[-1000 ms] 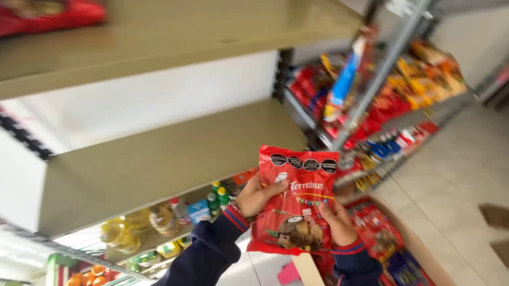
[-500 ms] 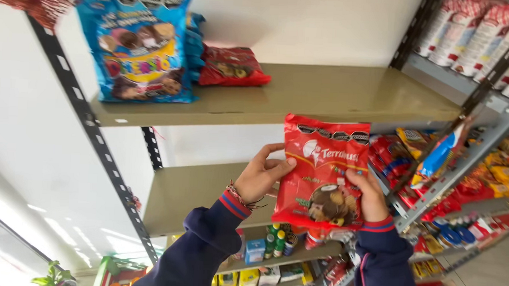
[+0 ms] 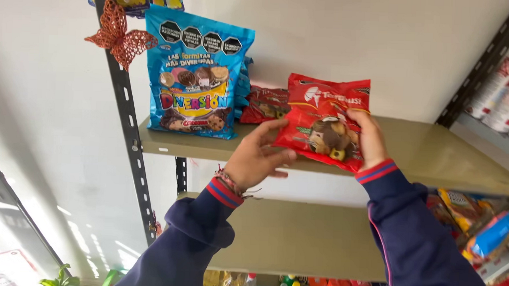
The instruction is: The person picks up bags of cookies and snacks from a cardboard box and places them onto a metal shelf, stacking them in small piles.
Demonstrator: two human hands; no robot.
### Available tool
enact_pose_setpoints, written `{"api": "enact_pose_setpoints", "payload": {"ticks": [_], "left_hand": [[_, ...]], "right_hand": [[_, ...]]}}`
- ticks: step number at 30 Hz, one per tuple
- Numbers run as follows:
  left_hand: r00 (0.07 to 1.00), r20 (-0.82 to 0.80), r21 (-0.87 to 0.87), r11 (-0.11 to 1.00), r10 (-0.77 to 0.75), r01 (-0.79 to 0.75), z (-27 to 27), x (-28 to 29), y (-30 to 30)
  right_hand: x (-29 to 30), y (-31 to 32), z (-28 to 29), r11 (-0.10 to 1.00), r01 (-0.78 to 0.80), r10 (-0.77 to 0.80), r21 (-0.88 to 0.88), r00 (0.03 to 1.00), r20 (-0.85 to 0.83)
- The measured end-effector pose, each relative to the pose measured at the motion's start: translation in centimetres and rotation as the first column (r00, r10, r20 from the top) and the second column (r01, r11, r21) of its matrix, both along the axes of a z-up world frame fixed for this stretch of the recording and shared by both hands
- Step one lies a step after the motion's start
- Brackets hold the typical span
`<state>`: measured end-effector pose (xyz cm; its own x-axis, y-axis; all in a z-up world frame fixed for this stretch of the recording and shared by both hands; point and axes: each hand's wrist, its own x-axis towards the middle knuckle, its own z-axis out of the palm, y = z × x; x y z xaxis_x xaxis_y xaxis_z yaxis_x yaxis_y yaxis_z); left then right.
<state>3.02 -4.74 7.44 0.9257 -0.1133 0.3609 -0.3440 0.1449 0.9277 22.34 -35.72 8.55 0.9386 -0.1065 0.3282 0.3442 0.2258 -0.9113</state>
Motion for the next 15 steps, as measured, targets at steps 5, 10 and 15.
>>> {"api": "enact_pose_setpoints", "payload": {"ticks": [5, 10, 15], "left_hand": [[0.963, 0.042, 0.082, 0.96, 0.266, -0.268, 2.2, 6.8, 1.1], [0.872, 0.069, 0.111, 0.865, 0.484, -0.489, 0.9, 10.2, 1.5], [0.658, 0.423, 0.416, 0.512, 0.623, -0.752, 0.5, 6.2, -1.0]], "right_hand": [[9.7, 6.3, 3.8, 0.987, -0.136, 0.14, -0.082, 0.99, 0.036], [7.6, 12.4, 6.1, 0.964, -0.264, 0.267, 0.043, 0.96, -0.08], [4.4, 15.5, 9.3, 0.862, -0.383, 0.3, -0.332, 0.913, -0.275]]}}
